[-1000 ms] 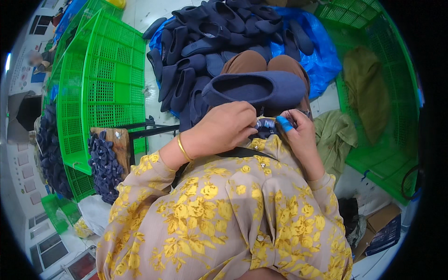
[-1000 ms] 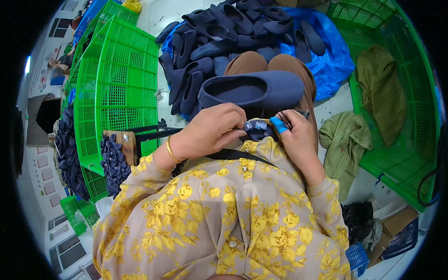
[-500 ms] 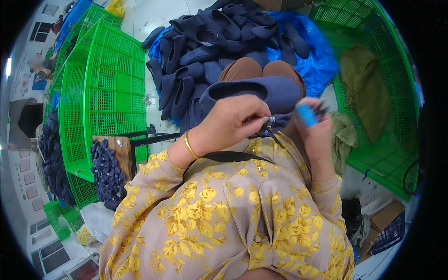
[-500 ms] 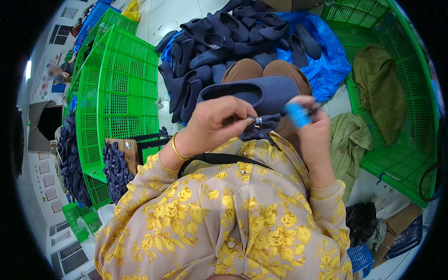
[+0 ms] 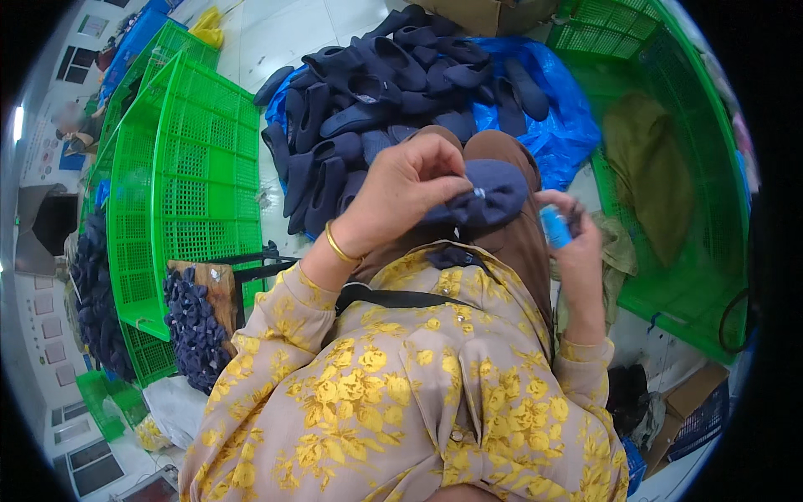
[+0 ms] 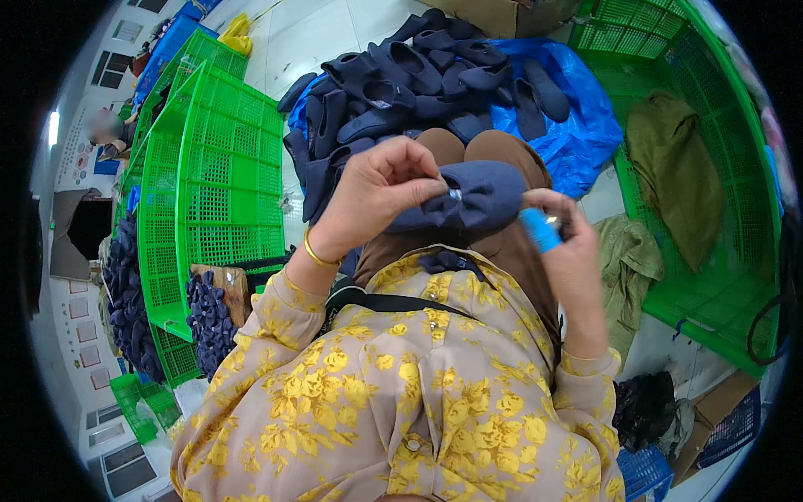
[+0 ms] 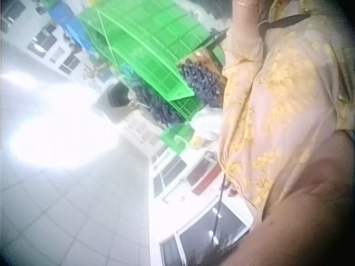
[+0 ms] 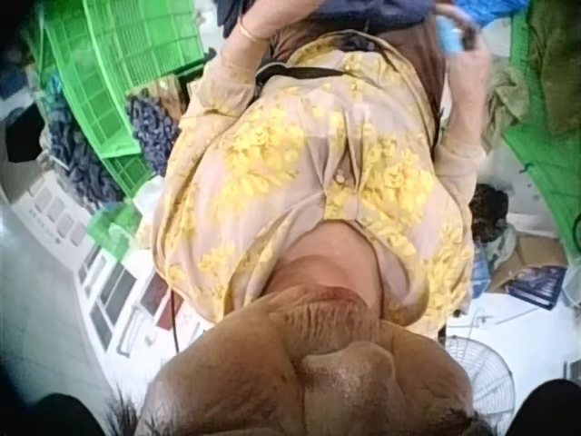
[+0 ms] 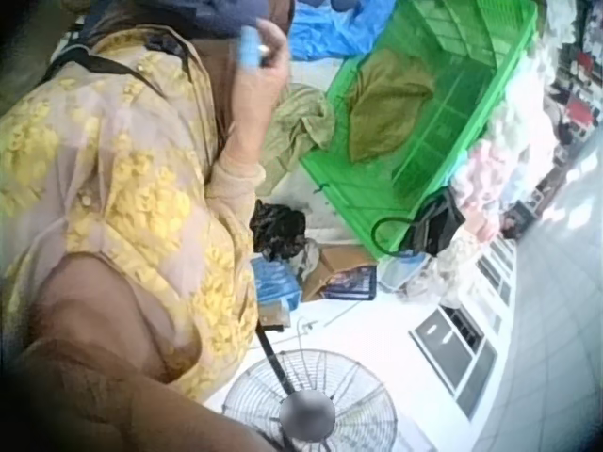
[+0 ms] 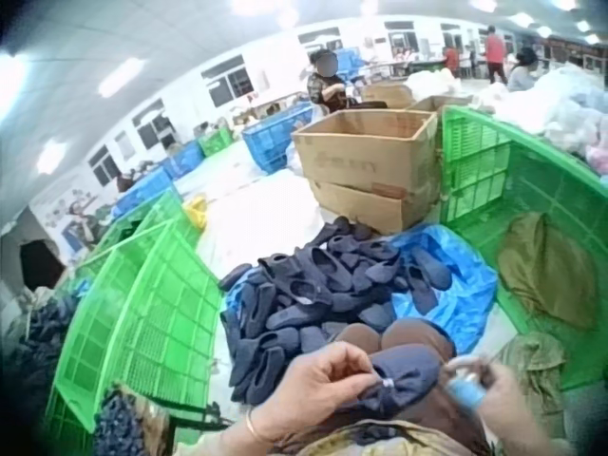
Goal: The person sits on the floor and sews a dark blue slipper using a blue-handled tool and thread. They repeatedly insert the tool into the slipper's upper, pull the thread, and adjust the slipper's position on their lap. The person handles multiple slippers from a nearby pile during the process.
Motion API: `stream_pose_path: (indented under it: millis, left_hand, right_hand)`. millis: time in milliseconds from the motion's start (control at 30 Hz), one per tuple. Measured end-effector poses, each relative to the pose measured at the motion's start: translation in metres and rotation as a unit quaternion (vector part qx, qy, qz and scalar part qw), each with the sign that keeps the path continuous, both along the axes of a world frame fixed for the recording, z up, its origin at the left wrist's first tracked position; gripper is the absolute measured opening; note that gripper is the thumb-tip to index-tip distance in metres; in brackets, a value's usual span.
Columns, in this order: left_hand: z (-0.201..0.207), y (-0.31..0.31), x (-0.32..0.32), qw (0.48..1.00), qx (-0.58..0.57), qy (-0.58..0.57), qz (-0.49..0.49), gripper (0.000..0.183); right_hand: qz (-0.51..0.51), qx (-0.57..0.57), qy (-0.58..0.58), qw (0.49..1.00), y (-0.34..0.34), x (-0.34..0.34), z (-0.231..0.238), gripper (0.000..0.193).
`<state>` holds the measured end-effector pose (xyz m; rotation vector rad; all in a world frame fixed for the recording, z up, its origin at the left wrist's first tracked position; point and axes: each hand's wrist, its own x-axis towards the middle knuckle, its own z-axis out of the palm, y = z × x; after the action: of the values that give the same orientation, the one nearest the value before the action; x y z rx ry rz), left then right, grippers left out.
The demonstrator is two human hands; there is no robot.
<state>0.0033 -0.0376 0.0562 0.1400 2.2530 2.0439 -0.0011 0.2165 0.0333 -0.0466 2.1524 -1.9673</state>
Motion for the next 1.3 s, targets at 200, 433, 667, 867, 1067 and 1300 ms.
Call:
stream_pose_path:
  millis: [200, 433, 667, 867, 1067, 1300]
  left_hand:
    - [0.006, 0.016, 0.007, 0.993, 0.101, -0.054, 0.02, 0.008]
    - [0.006, 0.021, 0.019, 0.978, 0.06, -0.192, -0.064, 0.017]
    - [0.002, 0.014, 0.023, 0.96, 0.121, -0.23, -0.102, 0.017]
    - [0.001, 0.015, 0.023, 0.98, 0.037, -0.165, -0.108, 0.012]
    - [0.001, 0.016, 0.02, 0.983, 0.106, -0.149, 0.033, 0.009]
    - [0.007, -0.006, 0.013, 0.998, 0.005, -0.049, -0.04, 0.015]
  right_hand:
    - [0.051, -0.126, -0.107, 0.985, -0.021, 0.013, -0.003, 0.016]
    - [0.005, -0.159, -0.054, 0.986, -0.035, 0.026, -0.005, 0.013]
    - [0.201, -0.042, 0.083, 0.975, -0.021, 0.021, -0.004, 0.019]
    - [0.198, 0.003, 0.007, 0.98, -0.023, 0.022, 0.001, 0.015]
    - [0.135, 0.066, 0.119, 0.981, -0.026, 0.02, 0.003, 0.015]
    - [0.164, 0.203, 0.324, 0.91, -0.018, 0.02, 0.012, 0.035]
